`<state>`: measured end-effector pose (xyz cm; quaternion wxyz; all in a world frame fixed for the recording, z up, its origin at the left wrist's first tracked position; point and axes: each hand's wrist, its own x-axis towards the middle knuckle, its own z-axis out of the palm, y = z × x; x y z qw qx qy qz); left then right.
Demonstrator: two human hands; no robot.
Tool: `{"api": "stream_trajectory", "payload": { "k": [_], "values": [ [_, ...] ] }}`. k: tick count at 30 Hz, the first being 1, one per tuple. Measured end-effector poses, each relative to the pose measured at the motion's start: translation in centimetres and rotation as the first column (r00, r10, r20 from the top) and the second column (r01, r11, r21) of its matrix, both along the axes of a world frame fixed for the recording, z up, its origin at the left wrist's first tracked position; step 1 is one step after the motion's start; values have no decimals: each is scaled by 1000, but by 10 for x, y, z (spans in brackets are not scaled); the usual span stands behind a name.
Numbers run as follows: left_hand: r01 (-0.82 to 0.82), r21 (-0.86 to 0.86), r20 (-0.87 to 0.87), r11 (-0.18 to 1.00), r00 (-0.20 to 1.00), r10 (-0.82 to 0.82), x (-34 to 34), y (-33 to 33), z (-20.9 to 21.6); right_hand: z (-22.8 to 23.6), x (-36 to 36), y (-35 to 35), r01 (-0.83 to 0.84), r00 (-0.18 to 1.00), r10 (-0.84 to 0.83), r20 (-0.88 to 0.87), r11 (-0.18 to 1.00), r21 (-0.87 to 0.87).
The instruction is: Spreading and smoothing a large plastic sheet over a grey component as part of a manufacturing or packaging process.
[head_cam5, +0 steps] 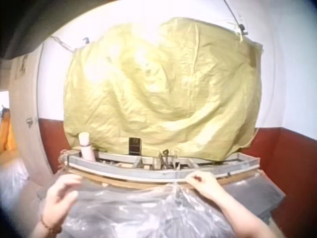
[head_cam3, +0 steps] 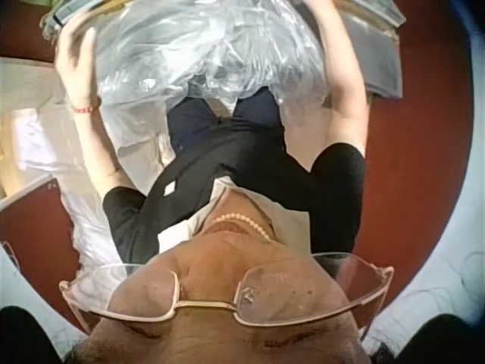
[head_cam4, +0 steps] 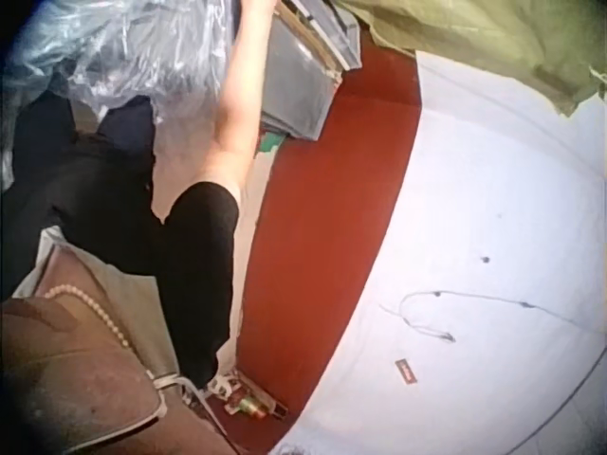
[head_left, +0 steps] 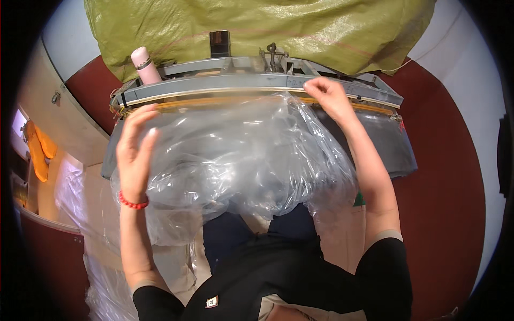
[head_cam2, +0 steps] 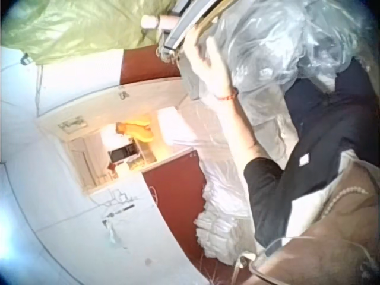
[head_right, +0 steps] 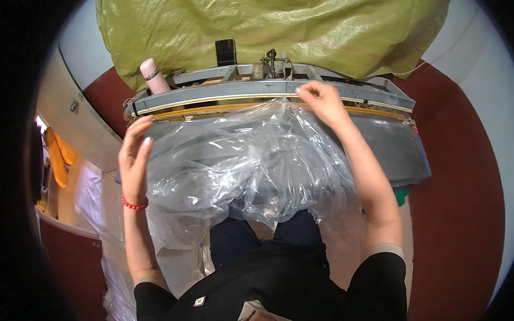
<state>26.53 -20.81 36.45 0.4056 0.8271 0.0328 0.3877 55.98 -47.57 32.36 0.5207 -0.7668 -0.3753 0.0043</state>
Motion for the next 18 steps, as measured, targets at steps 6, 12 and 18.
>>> {"api": "stream_trajectory", "payload": {
  "k": [6,12,18],
  "values": [
    [292,146,5,945,955,-296,99,-53,-5,-62,26,6,-19,961,9,-275,999,-35],
    [295,280,-251,913,941,-227,201,-63,-44,-40,19,12,-137,961,135,-243,991,9],
    [319,214,-331,923,913,-238,220,-74,-36,-11,-10,4,-230,921,268,-283,960,161]
  ]
}}
